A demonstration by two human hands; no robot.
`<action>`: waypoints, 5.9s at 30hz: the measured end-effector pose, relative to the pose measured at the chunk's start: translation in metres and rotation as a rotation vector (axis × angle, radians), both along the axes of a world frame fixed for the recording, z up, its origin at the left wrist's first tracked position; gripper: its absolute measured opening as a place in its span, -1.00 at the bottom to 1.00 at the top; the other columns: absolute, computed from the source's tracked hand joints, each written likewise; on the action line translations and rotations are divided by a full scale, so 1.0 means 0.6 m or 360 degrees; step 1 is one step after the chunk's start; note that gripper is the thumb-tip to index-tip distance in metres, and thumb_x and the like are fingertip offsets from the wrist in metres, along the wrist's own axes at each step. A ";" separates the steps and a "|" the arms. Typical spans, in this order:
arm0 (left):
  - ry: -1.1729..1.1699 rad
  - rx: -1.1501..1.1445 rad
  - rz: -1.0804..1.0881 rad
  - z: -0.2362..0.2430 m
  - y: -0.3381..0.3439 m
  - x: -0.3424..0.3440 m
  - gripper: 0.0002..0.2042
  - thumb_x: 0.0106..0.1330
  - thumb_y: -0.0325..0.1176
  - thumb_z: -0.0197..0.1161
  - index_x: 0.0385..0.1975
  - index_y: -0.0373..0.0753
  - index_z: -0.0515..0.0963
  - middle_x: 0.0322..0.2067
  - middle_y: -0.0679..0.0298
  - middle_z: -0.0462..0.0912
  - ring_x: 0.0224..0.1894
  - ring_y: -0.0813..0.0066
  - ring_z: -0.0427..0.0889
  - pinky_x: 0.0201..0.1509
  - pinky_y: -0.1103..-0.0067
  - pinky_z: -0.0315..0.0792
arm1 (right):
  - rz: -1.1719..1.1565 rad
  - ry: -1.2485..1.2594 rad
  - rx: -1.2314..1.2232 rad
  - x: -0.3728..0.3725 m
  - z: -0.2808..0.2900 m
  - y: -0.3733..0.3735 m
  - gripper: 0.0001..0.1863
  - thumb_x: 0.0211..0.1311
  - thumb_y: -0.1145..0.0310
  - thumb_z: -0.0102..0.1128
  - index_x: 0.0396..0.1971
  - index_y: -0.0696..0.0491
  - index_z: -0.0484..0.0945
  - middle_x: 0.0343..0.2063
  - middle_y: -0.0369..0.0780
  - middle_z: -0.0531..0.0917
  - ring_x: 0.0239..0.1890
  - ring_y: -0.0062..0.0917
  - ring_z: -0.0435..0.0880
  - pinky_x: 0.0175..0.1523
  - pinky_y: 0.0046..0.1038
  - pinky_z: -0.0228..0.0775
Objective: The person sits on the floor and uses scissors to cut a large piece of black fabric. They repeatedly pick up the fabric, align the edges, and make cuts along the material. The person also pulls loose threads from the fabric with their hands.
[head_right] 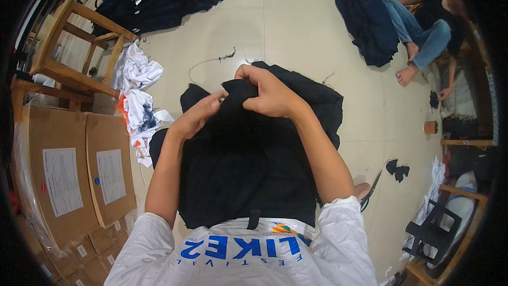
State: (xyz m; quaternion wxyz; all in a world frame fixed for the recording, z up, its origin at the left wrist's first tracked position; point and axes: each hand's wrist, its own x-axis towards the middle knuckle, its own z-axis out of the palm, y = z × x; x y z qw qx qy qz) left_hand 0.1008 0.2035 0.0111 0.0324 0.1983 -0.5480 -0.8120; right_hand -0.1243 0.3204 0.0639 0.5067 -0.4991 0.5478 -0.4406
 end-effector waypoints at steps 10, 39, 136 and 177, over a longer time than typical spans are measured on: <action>0.0271 0.0001 0.0033 0.138 0.100 0.046 -0.82 0.35 -0.38 0.39 -0.15 -0.18 0.53 -0.26 0.53 0.46 -0.17 0.78 0.43 -0.02 0.71 0.32 | 0.0054 -0.0287 -0.0222 0.038 0.088 0.098 -0.37 0.14 0.47 0.46 0.24 0.16 0.45 -0.11 -0.28 0.69 -0.05 -0.70 0.69 0.09 -0.63 0.46; -0.0080 -0.0092 0.0079 0.183 0.140 0.038 -0.68 0.54 -0.15 0.32 0.07 -0.25 0.59 -0.21 0.53 0.53 -0.14 0.76 0.44 0.00 0.71 0.33 | -0.0092 0.0202 -0.0558 0.063 0.135 0.142 -0.57 0.28 0.67 0.21 0.16 0.13 0.49 -0.11 -0.11 0.77 0.04 -0.37 0.81 0.03 -0.45 0.54; -0.0041 -0.0672 0.0114 0.146 0.139 0.005 -0.49 0.30 -0.37 0.54 0.17 -0.24 0.45 -0.08 0.32 0.60 -0.07 0.66 0.55 0.03 0.64 0.42 | -0.0531 0.0285 -0.0351 0.074 0.034 0.166 -0.86 0.53 0.41 0.11 -0.19 0.18 0.54 -0.38 -0.25 0.68 -0.32 -0.66 0.61 -0.16 -0.55 0.44; -0.0245 -0.2094 0.0549 0.064 0.192 -0.027 -0.83 0.17 -0.41 0.49 -0.32 -0.27 0.64 -0.38 0.07 0.65 -0.30 -0.05 0.68 -0.25 0.23 0.50 | -0.0201 0.0350 0.0142 0.072 0.033 0.129 -0.88 0.57 0.48 -0.01 -0.27 0.09 0.47 -0.46 -0.39 0.49 -0.39 -0.71 0.38 -0.28 -0.54 0.28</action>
